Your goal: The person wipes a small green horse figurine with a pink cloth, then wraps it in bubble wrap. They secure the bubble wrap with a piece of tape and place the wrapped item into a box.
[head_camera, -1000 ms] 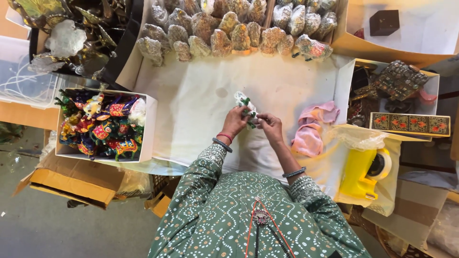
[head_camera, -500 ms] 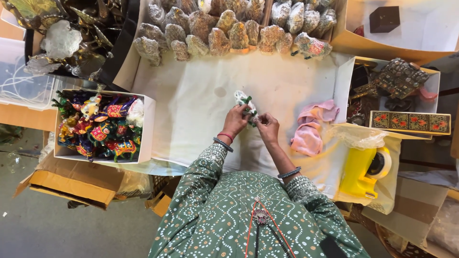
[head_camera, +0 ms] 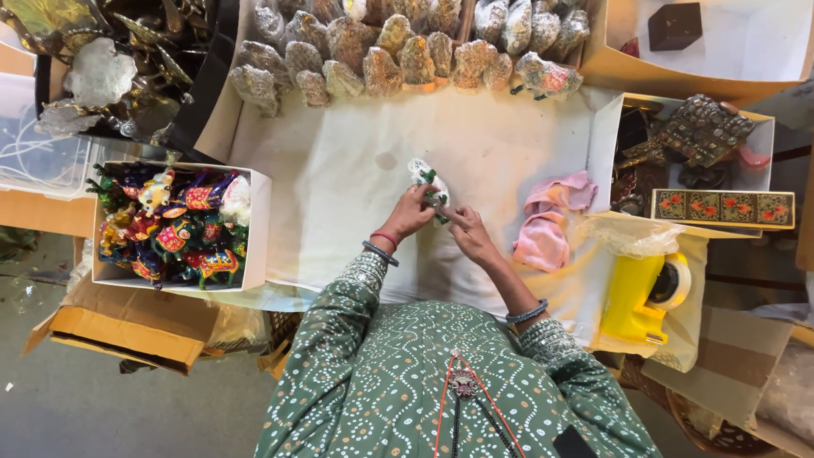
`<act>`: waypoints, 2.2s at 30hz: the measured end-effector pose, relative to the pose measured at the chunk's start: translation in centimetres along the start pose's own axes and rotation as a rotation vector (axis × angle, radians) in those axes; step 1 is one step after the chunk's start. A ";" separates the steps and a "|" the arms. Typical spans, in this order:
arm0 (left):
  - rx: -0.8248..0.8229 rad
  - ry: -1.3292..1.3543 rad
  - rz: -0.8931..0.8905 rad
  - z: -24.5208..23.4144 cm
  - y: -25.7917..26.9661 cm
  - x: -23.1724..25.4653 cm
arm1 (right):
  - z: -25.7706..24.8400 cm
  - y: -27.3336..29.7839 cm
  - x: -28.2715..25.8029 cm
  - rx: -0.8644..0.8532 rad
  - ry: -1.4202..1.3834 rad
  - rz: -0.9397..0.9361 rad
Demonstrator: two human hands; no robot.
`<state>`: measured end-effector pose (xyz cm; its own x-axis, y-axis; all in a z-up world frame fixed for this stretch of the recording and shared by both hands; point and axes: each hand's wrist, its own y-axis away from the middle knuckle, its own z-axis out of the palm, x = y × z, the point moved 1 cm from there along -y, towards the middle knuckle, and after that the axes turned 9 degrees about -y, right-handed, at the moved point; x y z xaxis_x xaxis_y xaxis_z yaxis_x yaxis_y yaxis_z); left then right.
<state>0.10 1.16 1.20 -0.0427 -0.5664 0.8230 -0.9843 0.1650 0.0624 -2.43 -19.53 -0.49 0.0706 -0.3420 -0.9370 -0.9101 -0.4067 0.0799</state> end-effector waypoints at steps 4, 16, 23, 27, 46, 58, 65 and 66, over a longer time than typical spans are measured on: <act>-0.048 0.059 -0.044 -0.9 0.3 0.4 | 0.1 0.1 -7.0 -0.008 0.325 0.123; 0.005 0.075 -0.035 -0.4 -0.1 -0.1 | -0.2 -1.0 0.9 0.244 -0.105 0.053; 0.075 0.065 -0.092 0.4 -0.7 0.6 | 3.8 1.3 1.1 0.275 -0.072 0.277; 0.118 0.000 -0.092 0.8 -1.0 0.6 | 6.1 0.3 6.7 0.365 -0.756 0.583; 0.053 -0.219 -0.362 0.0 -2.0 4.0 | 0.9 2.4 -8.3 0.446 0.090 -0.045; -0.001 -0.046 -0.347 -0.8 -0.7 3.0 | 1.0 -0.5 -8.3 0.444 0.683 -0.335; 0.007 0.036 -0.285 -0.8 -0.2 2.9 | 0.6 -1.0 -4.2 0.309 0.192 -0.115; 0.021 0.038 -0.282 -0.6 -0.1 2.6 | 0.4 -1.2 -2.4 0.249 -0.103 0.035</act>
<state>0.17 0.15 3.69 0.2394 -0.5565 0.7956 -0.9597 -0.0114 0.2808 -1.71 -17.89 1.51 0.0067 -0.2588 -0.9659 -0.9846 -0.1705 0.0388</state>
